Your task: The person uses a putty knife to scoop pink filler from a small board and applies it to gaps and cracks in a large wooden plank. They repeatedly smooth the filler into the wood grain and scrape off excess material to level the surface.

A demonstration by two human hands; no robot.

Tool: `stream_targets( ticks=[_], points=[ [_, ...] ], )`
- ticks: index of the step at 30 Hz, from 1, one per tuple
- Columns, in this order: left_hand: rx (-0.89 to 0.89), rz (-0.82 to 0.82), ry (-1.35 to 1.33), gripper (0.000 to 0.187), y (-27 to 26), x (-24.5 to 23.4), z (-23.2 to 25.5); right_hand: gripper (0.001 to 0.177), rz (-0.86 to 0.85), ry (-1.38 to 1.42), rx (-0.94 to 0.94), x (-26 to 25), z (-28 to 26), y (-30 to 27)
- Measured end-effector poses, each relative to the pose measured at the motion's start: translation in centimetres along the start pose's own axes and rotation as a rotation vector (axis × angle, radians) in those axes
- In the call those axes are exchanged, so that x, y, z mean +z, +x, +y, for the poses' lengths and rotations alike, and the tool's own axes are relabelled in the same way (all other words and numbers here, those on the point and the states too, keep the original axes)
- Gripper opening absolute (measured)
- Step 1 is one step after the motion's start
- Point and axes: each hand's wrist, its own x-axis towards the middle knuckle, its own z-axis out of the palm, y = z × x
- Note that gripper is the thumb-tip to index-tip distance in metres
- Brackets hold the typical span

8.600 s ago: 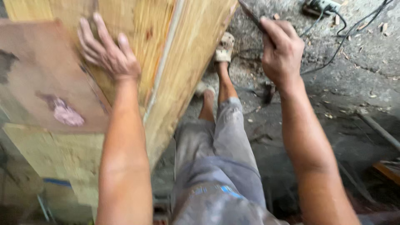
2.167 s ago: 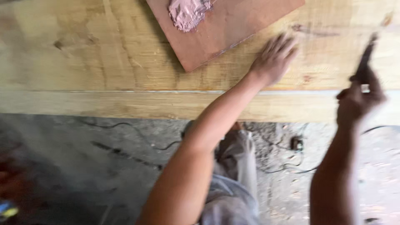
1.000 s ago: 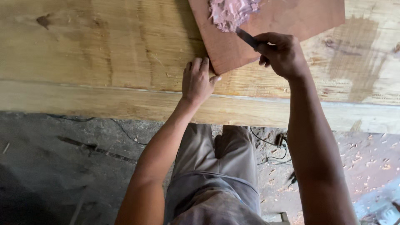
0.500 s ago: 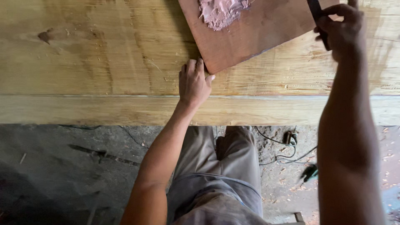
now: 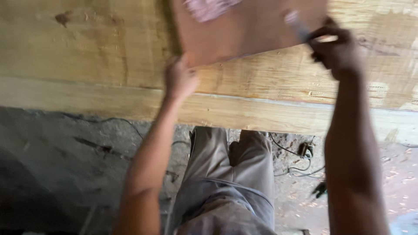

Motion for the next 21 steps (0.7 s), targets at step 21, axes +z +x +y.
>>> stream_targets(
  ticks=[21],
  points=[
    [0.643,-0.208,0.041,0.040,-0.2,8.1,19.2,0.019,0.457,0.266,0.050,-3.5,6.9,-14.8]
  ],
)
